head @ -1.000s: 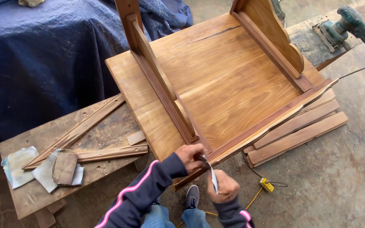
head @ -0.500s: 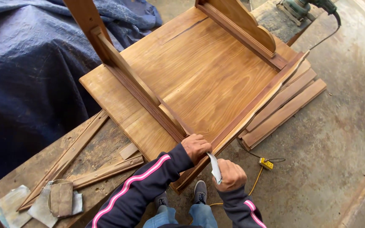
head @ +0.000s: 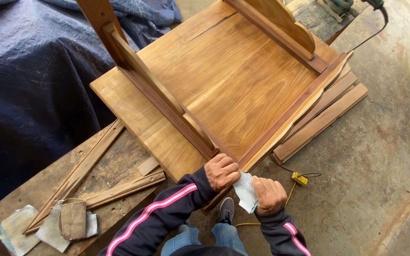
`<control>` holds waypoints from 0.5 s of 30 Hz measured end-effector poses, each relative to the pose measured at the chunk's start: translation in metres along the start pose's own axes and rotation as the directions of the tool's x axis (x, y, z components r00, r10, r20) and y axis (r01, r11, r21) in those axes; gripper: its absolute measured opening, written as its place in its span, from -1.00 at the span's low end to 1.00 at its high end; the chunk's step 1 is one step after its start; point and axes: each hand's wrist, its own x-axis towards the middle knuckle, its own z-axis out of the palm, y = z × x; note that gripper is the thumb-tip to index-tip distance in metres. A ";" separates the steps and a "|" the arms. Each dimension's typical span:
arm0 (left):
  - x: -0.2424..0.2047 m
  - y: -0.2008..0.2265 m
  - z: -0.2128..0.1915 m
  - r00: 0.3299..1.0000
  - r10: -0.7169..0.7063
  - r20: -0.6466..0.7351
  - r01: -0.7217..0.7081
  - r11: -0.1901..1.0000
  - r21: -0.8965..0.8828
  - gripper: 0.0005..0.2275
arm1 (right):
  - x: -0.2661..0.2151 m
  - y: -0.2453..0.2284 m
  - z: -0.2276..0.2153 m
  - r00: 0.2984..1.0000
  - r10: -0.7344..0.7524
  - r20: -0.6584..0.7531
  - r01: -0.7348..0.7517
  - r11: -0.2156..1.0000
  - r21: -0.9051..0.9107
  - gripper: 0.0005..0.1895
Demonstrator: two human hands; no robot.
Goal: Sanding the surfaces and edges of a wooden table by hand using sandpaper.
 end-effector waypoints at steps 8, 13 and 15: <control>-0.094 0.028 -0.007 0.912 -0.219 0.346 0.293 0.940 -0.176 -0.85 | -0.031 -0.069 0.014 0.962 0.209 0.178 -0.263 0.883 0.387 -0.81; -0.124 0.050 -0.034 0.821 -0.339 0.459 0.475 0.852 -0.221 -0.79 | -0.035 -0.080 0.003 0.859 0.108 0.500 -0.367 0.811 0.456 -0.83; -0.120 0.045 -0.029 0.854 -0.435 0.286 0.513 0.793 -0.327 -0.89 | -0.022 -0.064 0.003 0.894 0.052 0.446 -0.383 0.607 0.697 -0.89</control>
